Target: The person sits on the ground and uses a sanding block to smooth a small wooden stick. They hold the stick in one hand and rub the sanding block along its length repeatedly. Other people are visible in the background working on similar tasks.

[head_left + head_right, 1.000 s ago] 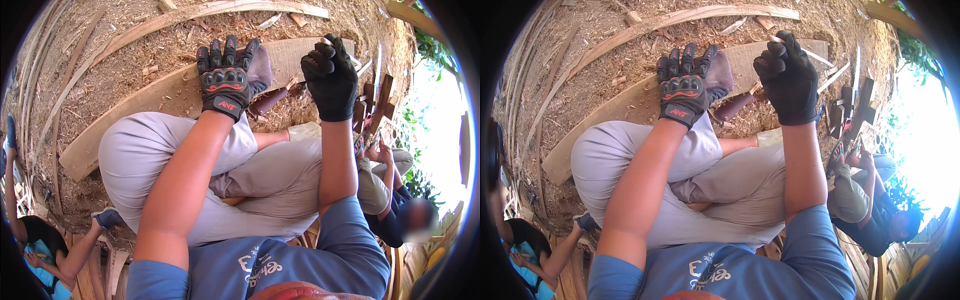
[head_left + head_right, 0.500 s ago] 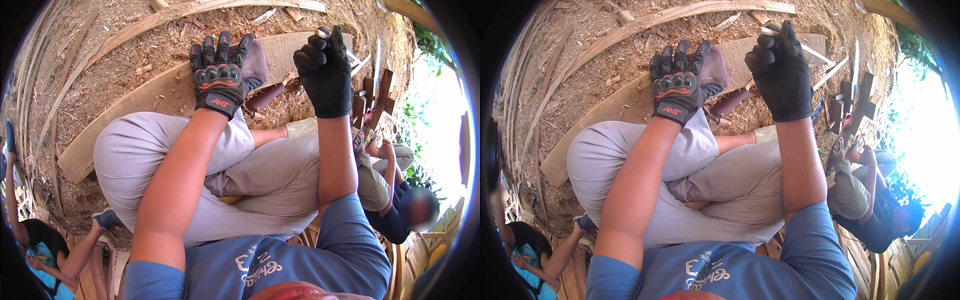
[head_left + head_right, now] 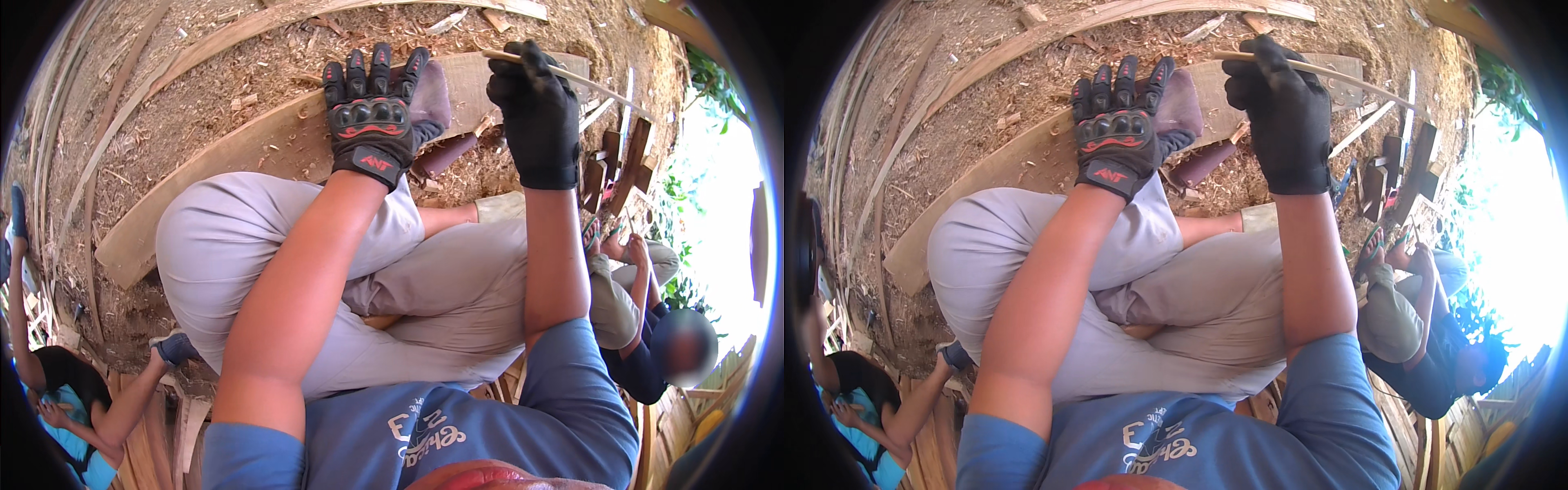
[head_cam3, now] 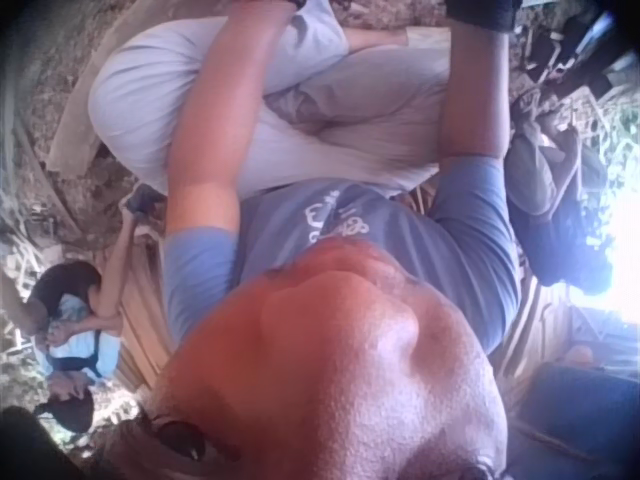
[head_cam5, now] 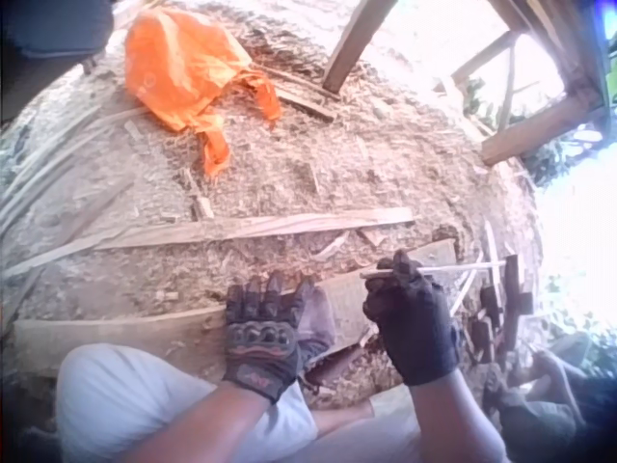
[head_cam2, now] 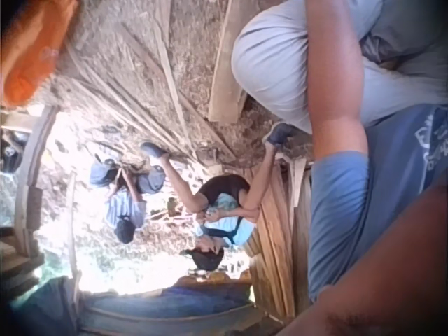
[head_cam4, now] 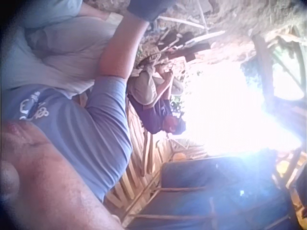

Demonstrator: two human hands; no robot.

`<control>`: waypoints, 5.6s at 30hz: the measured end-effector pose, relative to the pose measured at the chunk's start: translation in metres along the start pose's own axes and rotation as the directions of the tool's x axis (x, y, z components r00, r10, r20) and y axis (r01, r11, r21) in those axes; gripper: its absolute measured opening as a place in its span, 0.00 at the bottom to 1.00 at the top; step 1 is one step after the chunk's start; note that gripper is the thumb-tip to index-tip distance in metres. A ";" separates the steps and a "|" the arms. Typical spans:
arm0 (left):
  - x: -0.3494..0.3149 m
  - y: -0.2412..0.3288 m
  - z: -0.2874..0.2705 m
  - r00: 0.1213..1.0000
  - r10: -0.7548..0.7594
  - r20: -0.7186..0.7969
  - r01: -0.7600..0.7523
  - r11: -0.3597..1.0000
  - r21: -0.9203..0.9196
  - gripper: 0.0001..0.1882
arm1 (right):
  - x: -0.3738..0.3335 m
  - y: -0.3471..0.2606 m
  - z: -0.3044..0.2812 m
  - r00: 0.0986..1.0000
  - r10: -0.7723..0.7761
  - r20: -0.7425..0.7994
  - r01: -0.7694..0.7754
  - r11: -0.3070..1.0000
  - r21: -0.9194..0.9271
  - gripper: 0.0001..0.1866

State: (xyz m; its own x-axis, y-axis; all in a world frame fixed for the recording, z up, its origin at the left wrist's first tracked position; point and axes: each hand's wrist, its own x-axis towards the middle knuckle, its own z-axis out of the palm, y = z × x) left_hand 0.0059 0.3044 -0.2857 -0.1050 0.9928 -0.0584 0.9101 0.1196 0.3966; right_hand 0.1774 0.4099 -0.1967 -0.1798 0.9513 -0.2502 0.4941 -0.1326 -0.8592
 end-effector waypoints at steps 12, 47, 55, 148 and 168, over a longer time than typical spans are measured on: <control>-0.007 0.006 0.008 0.997 -0.072 -0.013 0.071 0.995 -0.076 0.54 | -0.003 0.013 0.032 0.994 0.079 0.070 -0.081 0.996 0.023 0.13; -0.003 0.005 0.011 0.996 -0.079 0.030 0.081 0.995 -0.063 0.46 | -0.016 0.041 0.047 0.890 -0.391 0.233 0.455 0.732 -0.508 0.08; -0.004 0.009 0.014 0.997 -0.075 0.010 0.076 0.996 -0.055 0.46 | -0.020 0.032 0.054 0.892 -0.380 0.242 0.451 0.746 -0.490 0.07; 0.001 0.005 0.006 0.998 -0.049 0.044 0.053 0.994 -0.096 0.47 | -0.010 0.037 0.054 0.841 -0.503 0.200 0.523 0.658 -0.541 0.04; -0.001 0.008 0.002 0.990 -0.069 0.122 0.085 0.988 -0.128 0.49 | -0.017 0.041 0.047 0.885 -0.434 0.170 0.460 0.754 -0.469 0.04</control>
State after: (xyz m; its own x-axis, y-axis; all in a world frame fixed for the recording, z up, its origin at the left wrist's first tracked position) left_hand 0.0136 0.3046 -0.2842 -0.1181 0.9732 -0.1973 0.8390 0.2041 0.5044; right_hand 0.1606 0.3756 -0.2489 -0.5182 0.8520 0.0751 0.6888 0.4678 -0.5539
